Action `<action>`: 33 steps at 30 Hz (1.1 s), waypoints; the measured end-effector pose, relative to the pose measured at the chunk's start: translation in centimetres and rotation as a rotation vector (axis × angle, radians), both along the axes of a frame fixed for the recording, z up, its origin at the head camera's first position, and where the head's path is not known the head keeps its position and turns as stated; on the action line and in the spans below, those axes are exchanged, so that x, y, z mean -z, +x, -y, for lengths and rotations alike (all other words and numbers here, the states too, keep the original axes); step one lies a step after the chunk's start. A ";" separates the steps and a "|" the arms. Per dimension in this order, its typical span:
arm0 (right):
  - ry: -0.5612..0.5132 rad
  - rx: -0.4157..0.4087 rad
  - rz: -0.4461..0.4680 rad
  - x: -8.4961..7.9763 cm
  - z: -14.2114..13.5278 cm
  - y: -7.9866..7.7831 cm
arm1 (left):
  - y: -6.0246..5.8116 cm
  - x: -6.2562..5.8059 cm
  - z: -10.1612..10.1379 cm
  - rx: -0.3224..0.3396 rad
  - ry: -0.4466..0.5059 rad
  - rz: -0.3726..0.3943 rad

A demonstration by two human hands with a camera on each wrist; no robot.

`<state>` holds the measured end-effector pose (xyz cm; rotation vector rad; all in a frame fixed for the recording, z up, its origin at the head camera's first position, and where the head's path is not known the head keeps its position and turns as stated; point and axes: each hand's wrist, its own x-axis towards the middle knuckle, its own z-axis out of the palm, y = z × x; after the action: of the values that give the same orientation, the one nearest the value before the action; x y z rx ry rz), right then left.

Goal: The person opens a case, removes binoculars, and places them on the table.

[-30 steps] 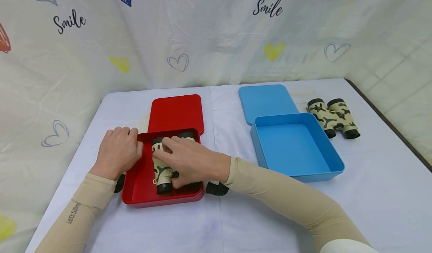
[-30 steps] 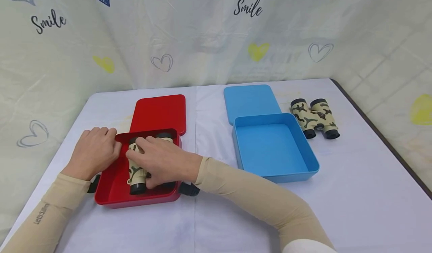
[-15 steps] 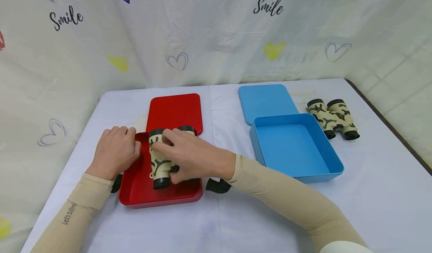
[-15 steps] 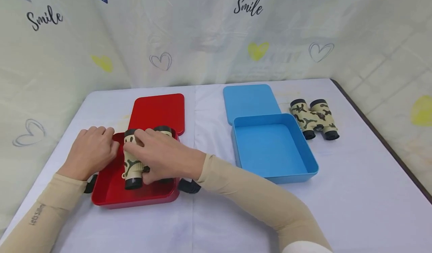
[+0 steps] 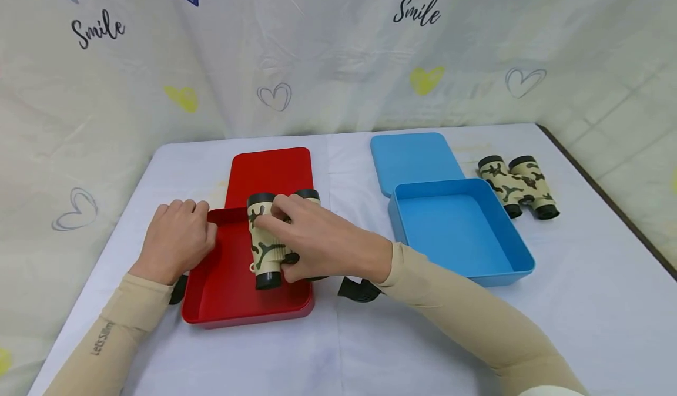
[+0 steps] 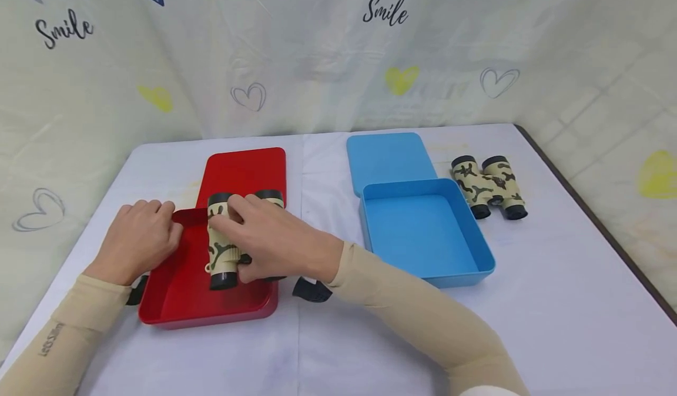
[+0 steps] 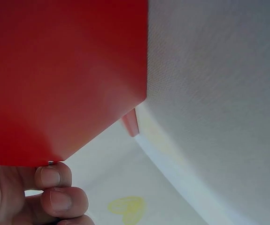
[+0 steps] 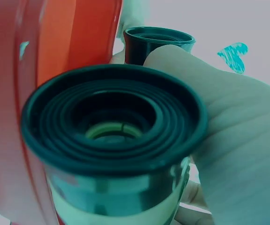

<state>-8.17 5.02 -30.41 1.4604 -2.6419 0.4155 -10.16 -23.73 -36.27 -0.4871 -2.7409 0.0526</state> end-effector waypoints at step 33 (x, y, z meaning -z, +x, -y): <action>0.066 0.038 -0.134 0.8 -5.7 -1.2 | -0.1 0.3 0.2 0.036 0.035 -0.048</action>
<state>-9.39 10.75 -31.17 1.4010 -2.5953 0.2205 -10.26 -23.92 -36.56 -0.5189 -2.6802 0.0077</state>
